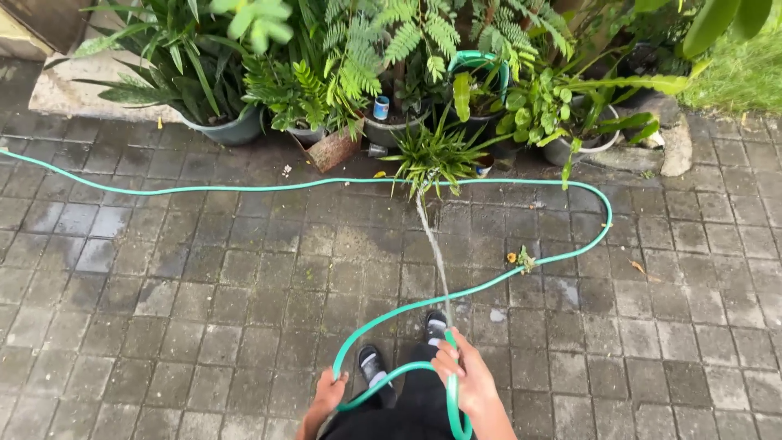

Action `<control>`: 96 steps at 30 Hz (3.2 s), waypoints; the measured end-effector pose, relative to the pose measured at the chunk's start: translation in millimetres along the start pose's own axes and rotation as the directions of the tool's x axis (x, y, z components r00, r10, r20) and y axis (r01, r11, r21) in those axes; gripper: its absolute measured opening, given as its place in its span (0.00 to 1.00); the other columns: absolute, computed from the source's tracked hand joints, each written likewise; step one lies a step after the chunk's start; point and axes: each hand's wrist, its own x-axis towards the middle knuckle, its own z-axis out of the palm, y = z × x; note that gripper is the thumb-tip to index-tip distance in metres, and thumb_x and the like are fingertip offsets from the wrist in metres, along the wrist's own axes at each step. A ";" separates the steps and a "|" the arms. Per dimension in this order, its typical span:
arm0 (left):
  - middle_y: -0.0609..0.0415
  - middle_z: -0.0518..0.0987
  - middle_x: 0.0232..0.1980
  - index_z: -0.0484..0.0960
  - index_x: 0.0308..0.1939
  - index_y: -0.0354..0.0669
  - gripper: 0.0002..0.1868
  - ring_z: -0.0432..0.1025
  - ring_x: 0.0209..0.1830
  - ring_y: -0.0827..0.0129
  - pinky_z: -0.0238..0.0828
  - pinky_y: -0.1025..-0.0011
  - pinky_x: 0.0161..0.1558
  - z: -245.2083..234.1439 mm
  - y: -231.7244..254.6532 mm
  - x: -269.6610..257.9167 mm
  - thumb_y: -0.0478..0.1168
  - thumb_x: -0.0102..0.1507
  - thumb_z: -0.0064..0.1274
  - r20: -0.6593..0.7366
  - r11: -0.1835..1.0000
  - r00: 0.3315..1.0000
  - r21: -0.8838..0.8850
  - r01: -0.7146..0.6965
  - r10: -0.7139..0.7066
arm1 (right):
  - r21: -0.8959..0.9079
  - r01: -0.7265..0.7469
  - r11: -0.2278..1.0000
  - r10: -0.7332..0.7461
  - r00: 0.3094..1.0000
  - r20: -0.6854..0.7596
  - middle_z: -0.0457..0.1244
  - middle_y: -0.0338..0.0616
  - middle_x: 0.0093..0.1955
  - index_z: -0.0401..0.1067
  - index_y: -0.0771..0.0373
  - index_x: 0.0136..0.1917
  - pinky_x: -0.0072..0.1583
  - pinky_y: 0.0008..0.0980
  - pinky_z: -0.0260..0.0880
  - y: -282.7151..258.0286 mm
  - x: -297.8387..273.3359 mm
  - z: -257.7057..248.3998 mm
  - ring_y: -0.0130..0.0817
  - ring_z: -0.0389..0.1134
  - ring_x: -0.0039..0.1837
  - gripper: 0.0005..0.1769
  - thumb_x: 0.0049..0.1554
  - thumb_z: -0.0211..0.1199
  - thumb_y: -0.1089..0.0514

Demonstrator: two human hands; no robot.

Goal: Watering various potted plants in an outdoor garden area using a garden hose.

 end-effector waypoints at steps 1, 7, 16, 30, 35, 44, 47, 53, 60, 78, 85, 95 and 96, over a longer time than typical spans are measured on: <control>0.53 0.82 0.40 0.75 0.34 0.47 0.15 0.79 0.47 0.55 0.70 0.61 0.51 1.8 3.0 2.1 0.53 0.63 0.56 0.009 0.999 1.000 0.032 -0.010 0.010 | 0.015 0.015 1.000 -0.015 1.000 0.022 0.46 0.34 0.27 0.53 0.57 0.34 0.29 0.26 0.49 -9.4 2.2 -1.3 0.23 0.37 0.23 0.24 0.71 0.44 0.49; 0.55 0.83 0.33 0.81 0.30 0.47 0.13 0.78 0.38 0.63 0.68 0.63 0.43 4.1 35.1 -0.5 0.50 0.63 0.59 -0.004 0.992 0.993 -0.045 0.116 -0.117 | -0.072 0.044 0.996 -0.036 0.994 0.107 0.48 0.33 0.26 0.57 0.56 0.44 0.27 0.25 0.48 -40.9 1.9 -0.3 0.21 0.40 0.22 0.13 0.70 0.47 0.52; 0.51 0.78 0.50 0.53 0.82 0.46 0.44 0.69 0.32 0.65 0.71 0.65 0.36 33.8 127.0 -16.4 0.62 0.67 0.44 0.004 0.780 0.958 -0.579 0.237 -0.288 | -0.140 -0.107 0.984 0.114 0.993 0.041 0.47 0.33 0.28 0.52 0.57 0.37 0.29 0.26 0.49 -120.5 55.8 -13.4 0.21 0.40 0.23 0.21 0.71 0.44 0.50; 0.47 0.78 0.37 0.76 0.48 0.47 0.26 0.76 0.35 0.59 0.74 0.60 0.41 72.0 270.3 -9.5 0.65 0.70 0.41 -0.101 0.956 0.993 -0.282 -0.087 0.060 | -0.349 0.028 0.937 0.016 0.992 0.122 0.40 0.25 0.24 0.51 0.54 0.31 0.28 0.22 0.47 -263.8 74.5 6.1 0.19 0.40 0.20 0.26 0.72 0.43 0.51; 0.53 0.74 0.33 0.74 0.42 0.47 0.23 0.72 0.34 0.64 0.73 0.64 0.41 87.2 291.5 -22.9 0.61 0.71 0.41 -0.083 0.937 0.989 -0.321 -0.141 0.120 | -0.358 0.040 0.933 0.010 0.990 0.137 0.42 0.23 0.25 0.54 0.52 0.33 0.29 0.20 0.49 -279.2 75.7 -37.4 0.18 0.42 0.22 0.24 0.72 0.43 0.50; 0.58 0.68 0.26 0.71 0.39 0.50 0.20 0.69 0.25 0.71 0.70 0.69 0.35 101.0 306.3 -24.7 0.60 0.72 0.41 -0.032 0.905 0.993 -0.409 -0.119 0.116 | -0.445 0.204 0.872 -0.148 0.976 0.157 0.36 0.25 0.23 0.51 0.54 0.30 0.29 0.19 0.46 -291.5 36.1 -67.2 0.18 0.38 0.22 0.28 0.71 0.46 0.47; 0.62 0.66 0.26 0.70 0.38 0.50 0.19 0.66 0.24 0.75 0.68 0.71 0.34 101.7 302.4 -36.6 0.59 0.72 0.40 -0.030 0.898 0.992 -0.422 -0.122 0.120 | -0.560 0.170 0.811 -0.104 0.984 0.147 0.37 0.25 0.23 0.52 0.55 0.30 0.29 0.20 0.44 -287.7 21.8 -77.3 0.19 0.36 0.22 0.28 0.71 0.46 0.46; 0.63 0.59 0.23 0.68 0.38 0.44 0.17 0.59 0.20 0.78 0.62 0.76 0.31 99.1 292.5 -53.9 0.51 0.74 0.39 -0.034 0.794 0.996 -0.602 -0.085 0.081 | -0.379 0.238 0.894 -0.205 0.971 0.126 0.37 0.22 0.23 0.52 0.54 0.31 0.29 0.18 0.45 -301.2 -5.9 -47.6 0.17 0.37 0.23 0.28 0.73 0.43 0.46; 0.57 0.62 0.25 0.70 0.38 0.40 0.19 0.61 0.22 0.75 0.65 0.76 0.30 105.6 252.8 -22.0 0.52 0.73 0.42 -0.100 0.713 0.995 -0.697 -0.081 0.016 | -0.296 0.247 0.923 -0.224 0.968 0.111 0.42 0.24 0.27 0.54 0.55 0.41 0.27 0.18 0.46 -300.8 -2.7 -32.4 0.14 0.40 0.21 0.16 0.73 0.43 0.53; 0.60 0.56 0.25 0.68 0.38 0.43 0.17 0.61 0.18 0.70 0.64 0.70 0.31 111.2 248.3 26.6 0.51 0.75 0.36 -0.052 0.423 0.991 -0.906 0.006 -0.124 | -0.310 0.211 0.927 -0.178 0.975 0.131 0.41 0.25 0.27 0.53 0.56 0.37 0.27 0.17 0.45 -284.0 -18.7 4.1 0.14 0.40 0.20 0.20 0.72 0.45 0.54; 0.57 0.57 0.24 0.65 0.38 0.44 0.20 0.55 0.21 0.69 0.54 0.68 0.29 127.7 268.3 20.9 0.54 0.76 0.34 0.025 0.285 0.986 -0.956 0.073 -0.167 | -0.212 0.191 0.958 -0.169 0.979 0.117 0.47 0.32 0.26 0.53 0.55 0.38 0.28 0.24 0.50 -293.7 -1.1 -37.3 0.20 0.38 0.23 0.20 0.73 0.43 0.51; 0.58 0.57 0.23 0.65 0.37 0.45 0.19 0.54 0.19 0.68 0.53 0.69 0.27 147.4 247.5 23.2 0.52 0.76 0.35 0.043 0.171 0.982 -0.982 0.075 -0.186 | -0.108 0.209 0.972 -0.194 0.971 0.140 0.51 0.30 0.26 0.57 0.54 0.46 0.24 0.21 0.44 -307.7 -21.1 -60.9 0.19 0.40 0.22 0.09 0.71 0.46 0.55; 0.58 0.56 0.23 0.64 0.37 0.46 0.19 0.54 0.19 0.68 0.53 0.68 0.28 148.0 244.0 23.3 0.53 0.76 0.34 0.068 0.153 0.982 -0.984 0.096 -0.177 | -0.130 0.174 0.976 -0.163 0.982 0.093 0.49 0.30 0.26 0.55 0.53 0.45 0.25 0.22 0.43 -302.9 -24.2 -58.9 0.19 0.38 0.22 0.10 0.71 0.46 0.54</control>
